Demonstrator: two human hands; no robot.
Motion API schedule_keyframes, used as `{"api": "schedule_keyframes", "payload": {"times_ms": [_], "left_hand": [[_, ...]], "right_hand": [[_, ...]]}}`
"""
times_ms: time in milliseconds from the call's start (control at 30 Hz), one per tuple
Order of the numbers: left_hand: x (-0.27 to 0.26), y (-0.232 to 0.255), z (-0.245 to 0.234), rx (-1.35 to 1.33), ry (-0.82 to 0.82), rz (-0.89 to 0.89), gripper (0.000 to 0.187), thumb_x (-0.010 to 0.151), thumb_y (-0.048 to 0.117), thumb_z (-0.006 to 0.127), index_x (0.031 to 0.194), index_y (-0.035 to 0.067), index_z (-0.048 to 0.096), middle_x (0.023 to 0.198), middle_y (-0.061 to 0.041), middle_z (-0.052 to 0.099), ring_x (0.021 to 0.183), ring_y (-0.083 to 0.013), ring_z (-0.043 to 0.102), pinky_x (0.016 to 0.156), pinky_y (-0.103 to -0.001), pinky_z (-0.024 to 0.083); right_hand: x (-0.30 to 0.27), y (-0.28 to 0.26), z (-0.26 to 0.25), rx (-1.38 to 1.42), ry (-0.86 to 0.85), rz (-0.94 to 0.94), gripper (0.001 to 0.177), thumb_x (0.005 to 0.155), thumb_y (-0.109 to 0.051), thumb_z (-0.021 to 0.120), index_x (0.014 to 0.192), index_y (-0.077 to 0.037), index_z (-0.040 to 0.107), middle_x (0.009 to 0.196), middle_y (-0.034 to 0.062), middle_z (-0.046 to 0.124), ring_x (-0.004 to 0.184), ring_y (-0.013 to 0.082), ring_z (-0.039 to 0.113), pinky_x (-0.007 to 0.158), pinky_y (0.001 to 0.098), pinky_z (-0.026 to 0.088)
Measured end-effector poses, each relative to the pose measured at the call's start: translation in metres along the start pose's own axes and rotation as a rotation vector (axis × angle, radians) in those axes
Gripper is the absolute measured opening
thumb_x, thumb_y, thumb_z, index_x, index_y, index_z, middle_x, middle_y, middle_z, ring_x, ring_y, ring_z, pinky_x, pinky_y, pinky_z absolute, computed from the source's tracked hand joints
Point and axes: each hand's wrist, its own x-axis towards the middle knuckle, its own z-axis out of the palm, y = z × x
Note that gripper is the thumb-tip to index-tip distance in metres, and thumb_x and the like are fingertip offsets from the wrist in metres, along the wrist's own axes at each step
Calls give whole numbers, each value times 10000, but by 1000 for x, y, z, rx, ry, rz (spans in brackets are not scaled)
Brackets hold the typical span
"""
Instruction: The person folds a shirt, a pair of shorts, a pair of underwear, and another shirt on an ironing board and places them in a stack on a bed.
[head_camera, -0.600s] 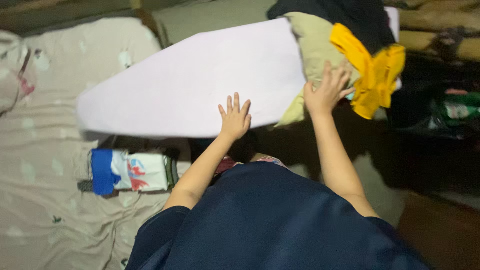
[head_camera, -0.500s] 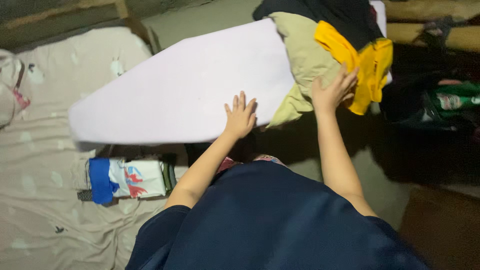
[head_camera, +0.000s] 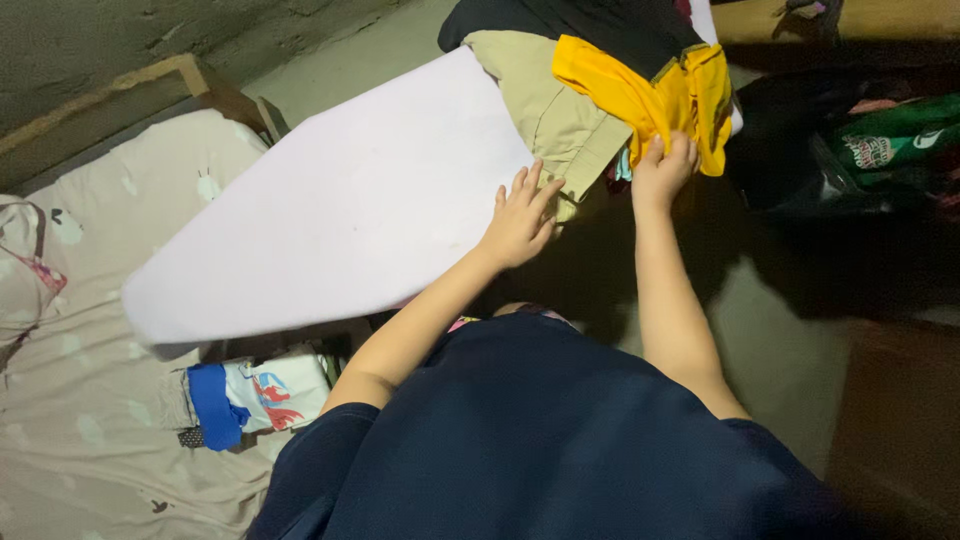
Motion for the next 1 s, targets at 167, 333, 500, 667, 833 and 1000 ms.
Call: {"api": "schedule_keyframes", "payload": {"times_ms": [167,333,500,667,833,1000], "left_hand": [[9,10,-7,-204,58,1,654,955,222,637,1550,178,370,1674,-234,258,1523,-458,299,1154,-677,283],[26,-3,0,-475,176,91,856,866,294,765,1546,56,304,1589,-217,348,1496,-399,333,1233,-480,311],[34,-27,17,-903,307,-10,570,1143,193,494,1620,18,236,1644,-170,341,1530,-292,366,1278,-413,339],[-7,-27,-21,-1714,607,-285,440,1099,166,511,1511,80,384,1434,-90,519,1313,-234,515,1113,-390,441],[-61,-52,-64,-1918,734,-343,367,1100,241,527,1424,69,497,1345,-83,639,1199,-240,598,944,-393,439],[-99,-78,-133,-1776,947,-152,335,1104,200,529,1390,26,530,1387,-105,627,1307,-239,594,1154,-428,464]], "right_hand": [[7,-102,-52,568,55,-94,217,1112,-151,556,1264,5,561,1173,173,671,1074,311,649,977,417,516],[-5,-212,-100,934,-101,-173,232,1149,-186,525,1278,7,542,1169,166,624,1067,243,611,967,335,519],[-17,-279,-119,871,-259,-551,239,1033,-116,664,1249,-40,596,1213,141,679,1125,294,698,1022,362,558],[-20,-307,-111,649,-513,-645,540,924,-156,755,1415,-79,545,1446,150,597,1394,364,552,1212,549,347],[-31,-295,-105,226,-732,-716,930,635,-351,876,1454,-98,515,1512,251,439,1413,480,327,1017,805,128],[-26,-255,-85,-77,-629,-610,735,627,-107,782,1351,-147,657,1465,125,535,1420,378,427,1088,822,77]]}}
